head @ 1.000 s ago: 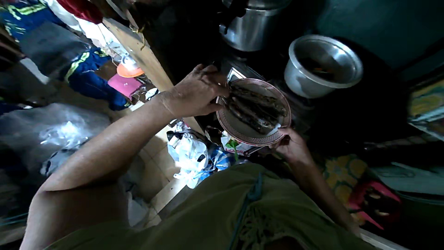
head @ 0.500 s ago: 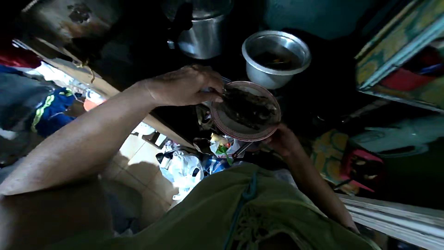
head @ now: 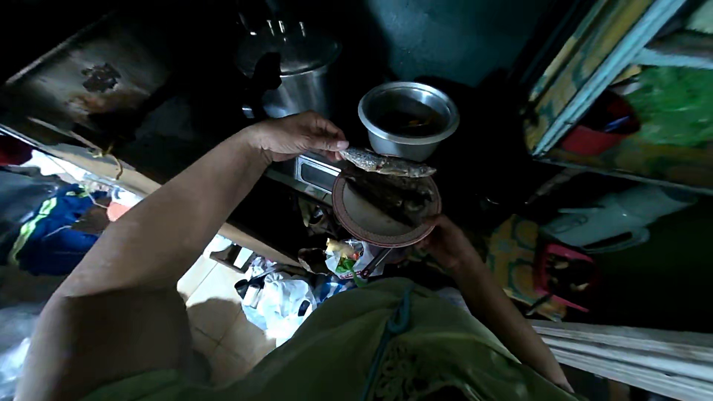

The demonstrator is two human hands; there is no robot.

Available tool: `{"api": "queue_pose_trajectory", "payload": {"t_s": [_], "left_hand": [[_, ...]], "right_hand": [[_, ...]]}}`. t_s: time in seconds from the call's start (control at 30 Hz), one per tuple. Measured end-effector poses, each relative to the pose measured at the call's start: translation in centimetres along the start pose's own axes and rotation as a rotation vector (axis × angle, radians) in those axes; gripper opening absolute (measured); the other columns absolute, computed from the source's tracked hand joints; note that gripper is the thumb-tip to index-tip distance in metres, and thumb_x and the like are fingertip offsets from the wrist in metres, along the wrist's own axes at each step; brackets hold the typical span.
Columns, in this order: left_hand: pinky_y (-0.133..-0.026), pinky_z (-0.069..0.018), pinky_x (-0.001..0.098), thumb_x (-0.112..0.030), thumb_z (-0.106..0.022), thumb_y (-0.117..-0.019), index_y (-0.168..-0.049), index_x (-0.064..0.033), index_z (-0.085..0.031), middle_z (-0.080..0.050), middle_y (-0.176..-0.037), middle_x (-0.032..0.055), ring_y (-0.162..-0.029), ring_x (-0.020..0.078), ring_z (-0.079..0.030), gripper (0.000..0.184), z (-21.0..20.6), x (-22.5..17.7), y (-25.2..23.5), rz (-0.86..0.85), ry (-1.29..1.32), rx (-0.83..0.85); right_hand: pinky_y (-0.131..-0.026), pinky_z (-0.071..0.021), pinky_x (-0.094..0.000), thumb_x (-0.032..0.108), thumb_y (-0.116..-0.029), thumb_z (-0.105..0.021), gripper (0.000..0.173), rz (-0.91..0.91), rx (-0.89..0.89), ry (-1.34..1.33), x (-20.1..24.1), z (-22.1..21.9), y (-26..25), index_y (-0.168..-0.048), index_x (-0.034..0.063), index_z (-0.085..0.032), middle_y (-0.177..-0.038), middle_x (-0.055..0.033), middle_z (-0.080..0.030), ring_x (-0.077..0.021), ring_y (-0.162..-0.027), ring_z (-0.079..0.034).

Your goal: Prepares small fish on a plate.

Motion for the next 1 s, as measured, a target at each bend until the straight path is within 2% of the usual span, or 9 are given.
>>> {"api": "queue_pose_trajectory", "payload": {"t_s": [0.2, 0.27, 0.43, 0.5, 0.57, 0.63, 0.77, 0.9, 1.0], "left_hand": [[-0.079, -0.0564, 0.0201, -0.003, -0.048, -0.1032, -0.088, -0.0083, -0.067, -0.068, -0.078, -0.0068, -0.076, 0.0022, -0.067, 0.024, 0.4, 1.6, -2.8, 0.025, 0.075, -0.032], [-0.08, -0.0565, 0.0213, -0.003, -0.047, -0.1045, -0.091, -0.0067, -0.065, -0.067, -0.08, -0.006, -0.077, 0.0032, -0.066, 0.023, 1.5, 2.3, -4.4, 0.051, 0.103, -0.076], [-0.081, -0.0543, 0.024, -0.016, -0.054, -0.1072, -0.111, 0.0032, -0.063, -0.064, -0.092, 0.0015, -0.081, 0.0035, -0.062, 0.022, 6.0, 3.6, -10.6, 0.123, 0.022, -0.324], [-0.085, -0.0522, 0.0319, -0.019, -0.055, -0.1069, -0.113, 0.0075, -0.064, -0.065, -0.099, 0.0115, -0.086, 0.0121, -0.06, 0.029, 6.9, 3.4, -13.5, 0.138, -0.143, -0.367], [-0.093, -0.0505, 0.0476, -0.018, -0.055, -0.1073, -0.113, 0.0113, -0.065, -0.066, -0.107, 0.0237, -0.096, 0.0287, -0.063, 0.032, 6.7, 3.5, -16.6, 0.152, -0.321, -0.312], [-0.093, -0.0478, 0.0555, -0.018, -0.056, -0.107, -0.106, 0.0123, -0.066, -0.066, -0.104, 0.0273, -0.097, 0.0369, -0.063, 0.032, 5.6, 3.6, -19.3, 0.137, -0.477, -0.224], [-0.104, -0.0436, 0.0601, -0.023, -0.057, -0.1069, -0.113, 0.0109, -0.067, -0.065, -0.117, 0.0302, -0.116, 0.0444, -0.061, 0.036, 2.9, 3.7, -22.6, 0.147, -0.617, -0.069], [-0.104, -0.0454, 0.0641, -0.027, -0.053, -0.1083, -0.118, 0.0074, -0.067, -0.063, -0.126, 0.0305, -0.124, 0.0471, -0.059, 0.038, 2.1, 3.8, -24.9, 0.169, -0.756, -0.112], [-0.102, -0.0452, 0.0661, -0.026, -0.054, -0.108, -0.12, 0.0094, -0.064, -0.062, -0.125, 0.0333, -0.123, 0.0499, -0.059, 0.038, 2.5, 4.4, -26.2, 0.149, -0.728, -0.176]], "right_hand": [[-0.062, -0.0601, -0.0279, 0.007, -0.0999, -0.038, 0.019, 0.019, -0.038, -0.028, -0.6, 2.3, -0.4, -0.102, 0.0056, -0.057, -0.081, -0.0036, -0.071, -0.0111, -0.068, -0.069], [-0.064, -0.0604, -0.0296, 0.006, -0.0992, -0.04, 0.017, 0.023, -0.083, -0.039, -1.1, 3.8, 0.1, -0.106, 0.0055, -0.056, -0.082, -0.0036, -0.07, -0.012, -0.07, -0.069], [-0.059, -0.0611, -0.0301, 0.004, -0.0943, -0.042, 0.018, 0.077, -0.275, -0.114, -1.8, 8.6, 2.2, -0.1, 0.0072, -0.058, -0.077, -0.0026, -0.073, -0.0119, -0.064, -0.07], [-0.059, -0.0618, -0.0303, 0.004, -0.0909, -0.044, 0.019, 0.12, -0.345, -0.153, -1.7, 9.8, 3.4, -0.101, 0.0077, -0.06, -0.079, -0.0027, -0.074, -0.0118, -0.066, -0.072], [-0.06, -0.0624, -0.0303, 0.003, -0.088, -0.046, 0.021, 0.161, -0.397, -0.169, -1.6, 10.9, 4.4, -0.104, 0.008, -0.059, -0.081, -0.0029, -0.075, -0.0116, -0.067, -0.072], [-0.059, -0.0624, -0.031, 0.005, -0.0875, -0.049, 0.019, 0.198, -0.45, -0.186, -1.6, 11.9, 5.5, -0.103, 0.008, -0.06, -0.081, -0.0039, -0.075, -0.0125, -0.067, -0.072], [-0.057, -0.0616, -0.0327, 0.013, -0.0792, -0.069, 0.026, 0.248, -0.477, -0.223, -2.2, 13.5, 7.1, -0.103, 0.0093, -0.062, -0.082, -0.0059, -0.075, -0.0149, -0.065, -0.072], [-0.056, -0.0611, -0.0307, 0.01, -0.0836, -0.059, 0.016, 0.258, -0.503, -0.214, -1.7, 12.8, 7.7, -0.1, 0.0103, -0.062, -0.08, -0.005, -0.075, -0.0132, -0.063, -0.072], [-0.058, -0.0616, -0.0319, 0.011, -0.0836, -0.063, 0.015, 0.269, -0.473, -0.214, -1.6, 12.5, 7.3, -0.099, 0.0106, -0.064, -0.081, -0.0049, -0.075, -0.0136, -0.066, -0.072]]}}
Point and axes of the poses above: each hand's wrist, its own y-axis away from the middle knuckle, its own z-axis out of the back of the hand, x = y × z, the point moved 8 cm from there along -y, towards the middle knuckle
